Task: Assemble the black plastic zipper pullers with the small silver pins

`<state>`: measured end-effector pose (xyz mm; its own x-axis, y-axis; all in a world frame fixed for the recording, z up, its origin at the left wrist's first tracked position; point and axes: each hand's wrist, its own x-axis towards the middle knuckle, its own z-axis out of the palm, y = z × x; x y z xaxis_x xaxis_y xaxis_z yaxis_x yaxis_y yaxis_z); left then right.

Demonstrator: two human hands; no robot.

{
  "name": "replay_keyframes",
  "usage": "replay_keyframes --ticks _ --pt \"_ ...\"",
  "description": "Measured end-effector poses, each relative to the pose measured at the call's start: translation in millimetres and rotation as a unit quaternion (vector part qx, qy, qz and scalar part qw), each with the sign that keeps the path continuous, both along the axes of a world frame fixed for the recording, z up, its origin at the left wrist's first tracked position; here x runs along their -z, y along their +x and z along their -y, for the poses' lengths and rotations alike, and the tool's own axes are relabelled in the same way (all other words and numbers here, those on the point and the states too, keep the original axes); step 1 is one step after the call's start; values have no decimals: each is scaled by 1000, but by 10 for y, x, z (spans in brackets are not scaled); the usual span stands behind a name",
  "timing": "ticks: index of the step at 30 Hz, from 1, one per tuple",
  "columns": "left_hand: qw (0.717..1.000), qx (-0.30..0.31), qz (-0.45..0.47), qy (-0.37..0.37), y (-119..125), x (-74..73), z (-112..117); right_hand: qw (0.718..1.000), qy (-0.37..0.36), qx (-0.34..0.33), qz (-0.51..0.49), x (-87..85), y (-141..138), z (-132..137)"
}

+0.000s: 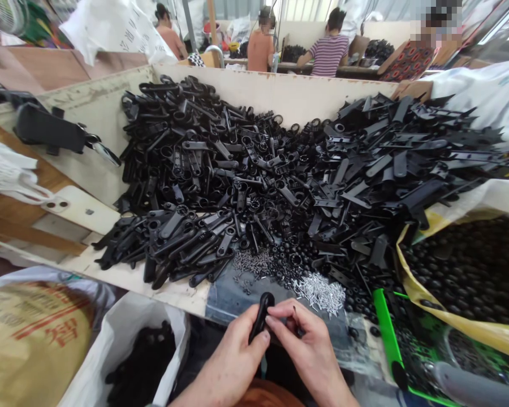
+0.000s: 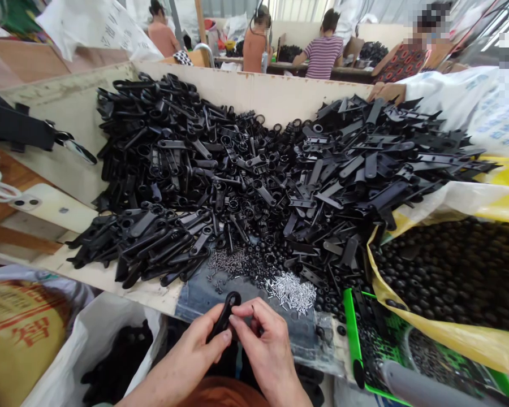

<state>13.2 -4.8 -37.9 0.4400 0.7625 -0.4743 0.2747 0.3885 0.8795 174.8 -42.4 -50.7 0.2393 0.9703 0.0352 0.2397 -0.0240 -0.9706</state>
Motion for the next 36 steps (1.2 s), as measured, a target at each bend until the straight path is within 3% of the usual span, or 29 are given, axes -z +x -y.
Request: replay_keyframes --ticks 7,15,21,25,30,36 --pt "997 10 -69 31 -25 -7 5 994 53 -58 76 -32 30 35" --pt "995 47 -56 75 -26 -30 -66 972 63 -120 192 -9 62 30" --pt "999 17 18 26 -73 156 -54 965 10 -166 203 -110 104 47" --pt "998 -33 53 -16 -107 250 -52 965 7 -150 214 -178 151 150" --pt "992 -51 84 -76 -130 215 -32 945 48 -178 269 -106 109 216" --pt "988 -73 88 -99 -141 150 17 949 62 -178 254 -75 16 169"
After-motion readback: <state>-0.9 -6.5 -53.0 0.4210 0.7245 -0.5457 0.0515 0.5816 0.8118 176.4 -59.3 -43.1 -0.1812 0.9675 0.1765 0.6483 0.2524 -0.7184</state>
